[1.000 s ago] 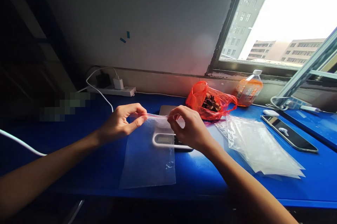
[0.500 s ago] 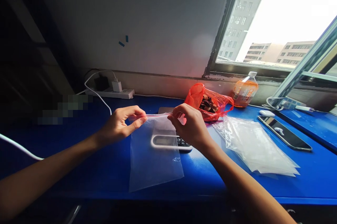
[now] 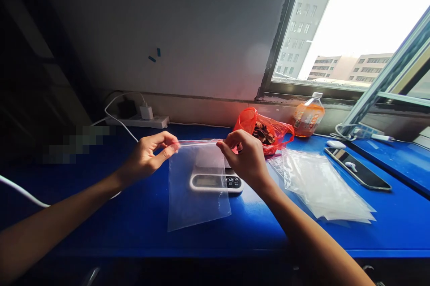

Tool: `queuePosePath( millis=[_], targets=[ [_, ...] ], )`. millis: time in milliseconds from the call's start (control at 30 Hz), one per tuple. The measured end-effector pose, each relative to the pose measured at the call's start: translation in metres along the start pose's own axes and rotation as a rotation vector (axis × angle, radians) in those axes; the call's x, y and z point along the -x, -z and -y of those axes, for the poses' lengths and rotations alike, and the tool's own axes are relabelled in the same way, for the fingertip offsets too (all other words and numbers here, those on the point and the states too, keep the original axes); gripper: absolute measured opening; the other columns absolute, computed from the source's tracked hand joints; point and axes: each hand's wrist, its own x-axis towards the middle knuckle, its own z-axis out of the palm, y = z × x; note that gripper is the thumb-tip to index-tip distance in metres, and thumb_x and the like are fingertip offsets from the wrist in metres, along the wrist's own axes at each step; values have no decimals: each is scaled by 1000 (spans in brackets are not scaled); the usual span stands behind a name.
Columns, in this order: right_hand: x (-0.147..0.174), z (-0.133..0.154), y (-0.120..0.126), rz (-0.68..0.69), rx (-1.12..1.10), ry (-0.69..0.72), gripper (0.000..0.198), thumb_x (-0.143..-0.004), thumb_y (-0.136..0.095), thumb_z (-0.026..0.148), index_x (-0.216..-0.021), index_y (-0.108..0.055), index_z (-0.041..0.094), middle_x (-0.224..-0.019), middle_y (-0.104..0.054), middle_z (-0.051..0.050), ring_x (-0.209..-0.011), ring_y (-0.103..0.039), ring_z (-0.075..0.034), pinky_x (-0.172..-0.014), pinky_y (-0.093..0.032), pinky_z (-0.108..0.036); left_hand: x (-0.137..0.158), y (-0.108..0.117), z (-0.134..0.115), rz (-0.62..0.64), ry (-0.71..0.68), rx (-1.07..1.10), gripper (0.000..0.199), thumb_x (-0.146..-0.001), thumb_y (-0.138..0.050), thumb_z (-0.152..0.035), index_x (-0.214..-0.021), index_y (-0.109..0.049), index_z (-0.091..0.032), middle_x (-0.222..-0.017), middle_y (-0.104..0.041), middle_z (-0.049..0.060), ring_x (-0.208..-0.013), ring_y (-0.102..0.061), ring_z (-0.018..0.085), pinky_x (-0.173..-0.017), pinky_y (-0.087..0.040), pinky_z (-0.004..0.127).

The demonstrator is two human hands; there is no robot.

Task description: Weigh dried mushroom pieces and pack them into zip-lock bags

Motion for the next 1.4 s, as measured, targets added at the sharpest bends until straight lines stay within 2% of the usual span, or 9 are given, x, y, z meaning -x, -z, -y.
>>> queuePosePath(
  millis=[200, 333, 600, 800, 933, 1133, 1267, 1333, 1400],
  targets=[
    [2, -5, -5, 103, -99, -35, 13, -83, -60, 31, -91, -58, 21, -72, -64, 0, -65, -58, -13, -60, -46, -26, 1, 2, 1, 34, 4, 39, 20, -87, -56, -35, -79, -61, -18, -71, -63, 0, -66, -59, 14, -62, -48, 26],
    [1, -5, -3, 121, -136, -34, 12, -85, -58, 30, -81, -62, 19, -75, -66, -3, -69, -60, -13, -63, -47, -26, -1, 4, 3, 110, 21, 16, 22, -88, -56, -36, -79, -62, -18, -72, -65, 0, -68, -60, 14, -64, -49, 26],
    [-1, -7, -1, 134, -115, -106, 16, -84, -58, 34, -78, -61, 19, -73, -66, -3, -66, -59, -13, -60, -47, -26, -4, 2, 15, 171, 48, -31, 25, -87, -56, -41, -79, -64, -19, -75, -66, 1, -69, -60, 15, -64, -49, 26],
    [-2, -10, -2, 180, -136, -171, 15, -85, -57, 32, -79, -61, 18, -73, -66, -3, -66, -59, -13, -60, -46, -25, -8, 4, 24, 146, 41, -9, 19, -86, -57, -37, -80, -65, -20, -75, -67, 0, -69, -61, 15, -67, -49, 24],
    [-4, -9, -1, 198, -154, -148, 9, -85, -55, 26, -81, -59, 19, -74, -66, -3, -68, -60, -13, -61, -46, -25, -8, 2, 28, 123, 54, -9, 19, -85, -59, -38, -77, -62, -21, -70, -64, -2, -67, -59, 14, -62, -46, 23],
    [-2, -5, 0, 208, -276, -175, 6, -87, -51, 19, -90, -56, 21, -76, -64, -1, -70, -61, -11, -63, -49, -23, 7, -11, 14, 266, 130, 139, 24, -89, -55, -39, -72, -60, -22, -69, -61, -1, -64, -57, 14, -60, -43, 24],
    [-11, -9, 27, 96, -331, -230, 10, -87, -57, 22, -98, -59, 23, -73, -64, 0, -65, -61, -12, -60, -51, -23, 10, -9, 9, 285, 144, 148, 23, -89, -54, -37, -72, -60, -23, -65, -59, -3, -61, -57, 14, -60, -44, 24],
    [-18, -22, 57, -72, -254, -291, 14, -84, -63, 25, -98, -63, 25, -74, -65, -2, -64, -61, -13, -60, -51, -25, 9, -5, 13, 307, 98, 71, 21, -90, -52, -33, -72, -58, -23, -64, -58, -3, -57, -55, 12, -54, -42, 22],
    [-23, -45, 96, -273, -178, -435, 26, -76, -72, 28, -102, -66, 27, -71, -64, -1, -61, -59, -13, -57, -49, -25, 7, 0, 18, 320, 54, -5, 19, -91, -50, -29, -73, -57, -23, -65, -58, -4, -54, -54, 11, -50, -41, 20]
  ],
)
